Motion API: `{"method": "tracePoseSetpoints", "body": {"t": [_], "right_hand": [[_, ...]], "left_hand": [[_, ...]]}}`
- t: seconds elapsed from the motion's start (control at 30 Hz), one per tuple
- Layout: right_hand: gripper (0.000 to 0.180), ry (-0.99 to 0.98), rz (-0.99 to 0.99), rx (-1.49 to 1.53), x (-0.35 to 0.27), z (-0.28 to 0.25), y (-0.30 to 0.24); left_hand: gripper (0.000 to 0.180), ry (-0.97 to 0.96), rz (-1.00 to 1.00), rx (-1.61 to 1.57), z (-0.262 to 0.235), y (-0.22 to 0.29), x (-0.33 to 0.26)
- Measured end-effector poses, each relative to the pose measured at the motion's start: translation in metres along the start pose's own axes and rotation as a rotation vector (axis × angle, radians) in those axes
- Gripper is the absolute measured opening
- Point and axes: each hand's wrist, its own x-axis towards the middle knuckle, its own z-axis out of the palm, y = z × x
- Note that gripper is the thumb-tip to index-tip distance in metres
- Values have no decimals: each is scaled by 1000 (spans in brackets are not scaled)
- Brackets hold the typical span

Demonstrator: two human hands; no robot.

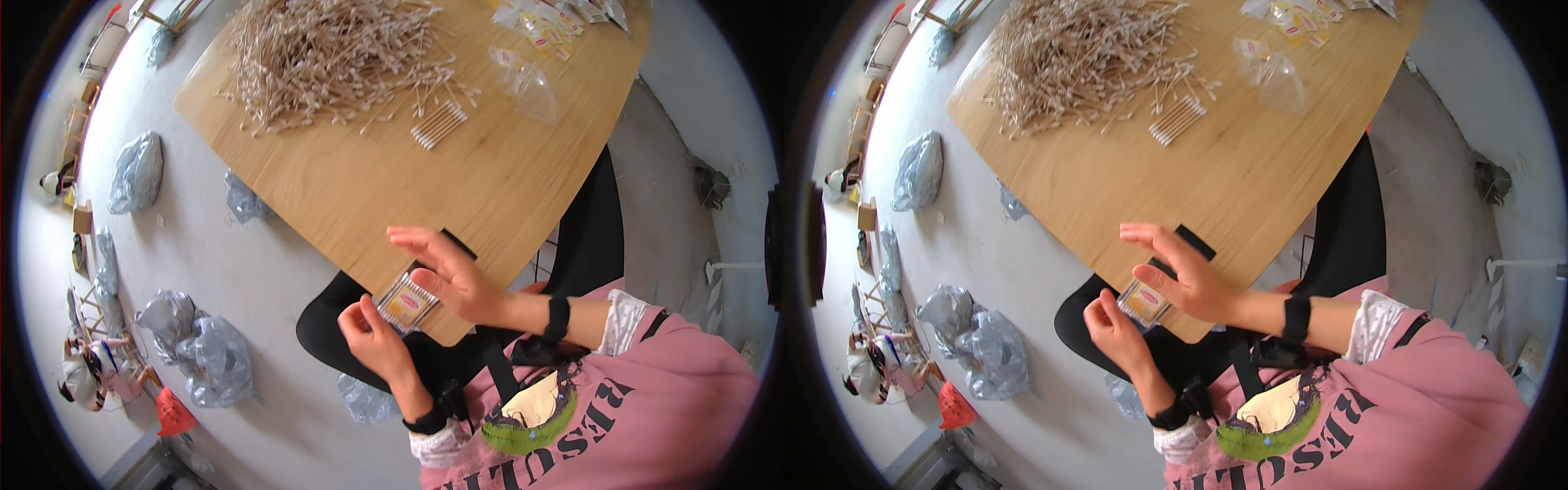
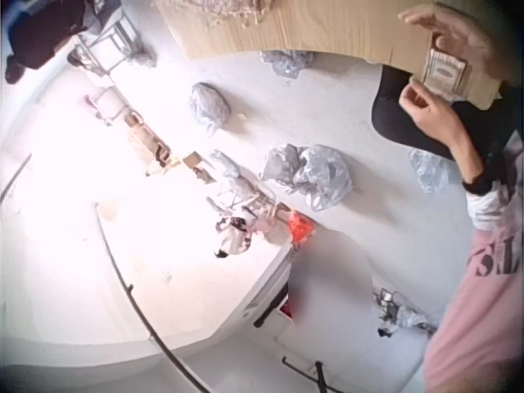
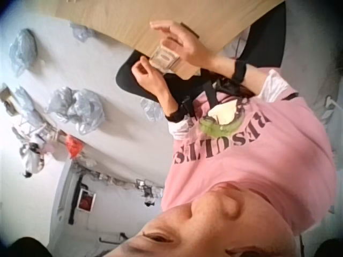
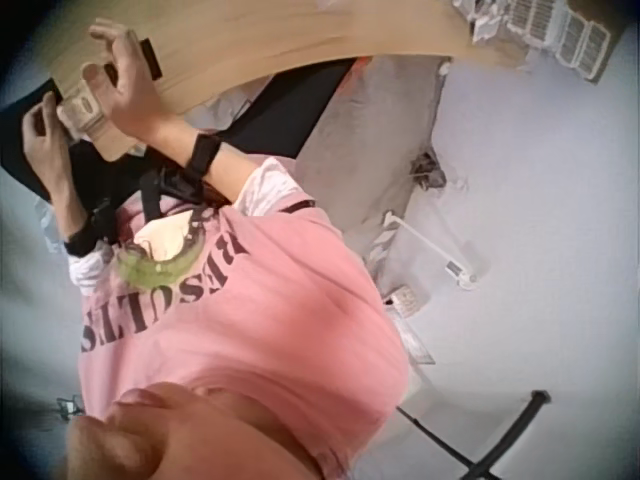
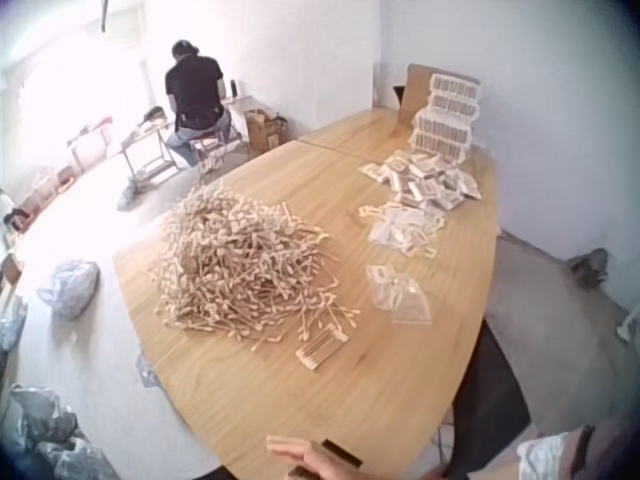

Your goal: Arranging and sorting a pile of cotton swabs into uniform rows and placing them into small plastic bags.

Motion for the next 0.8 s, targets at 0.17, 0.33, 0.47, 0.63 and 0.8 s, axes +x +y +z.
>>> {"method": "tracePoseSetpoints", "body": {"t": [0.17,0.33,0.47,0.63,0.8], "right_hand": [[46,-77,-502,-1266,83,-112,-55],[39,-104,-492,-1395,109,-150,-62],[36,-197,-551,-1485,87,-148,-60],[32,142,-315,-1264,87,-152,-90],[28,295,-237,-1395,138,-151,-74]], "left_hand": [[23,82,181,164,-15,64,5],[37,-278,563,251,44,121,21],[42,-366,814,373,105,133,34],[42,-453,816,360,131,131,38],[20,-467,758,248,131,124,33]]}}
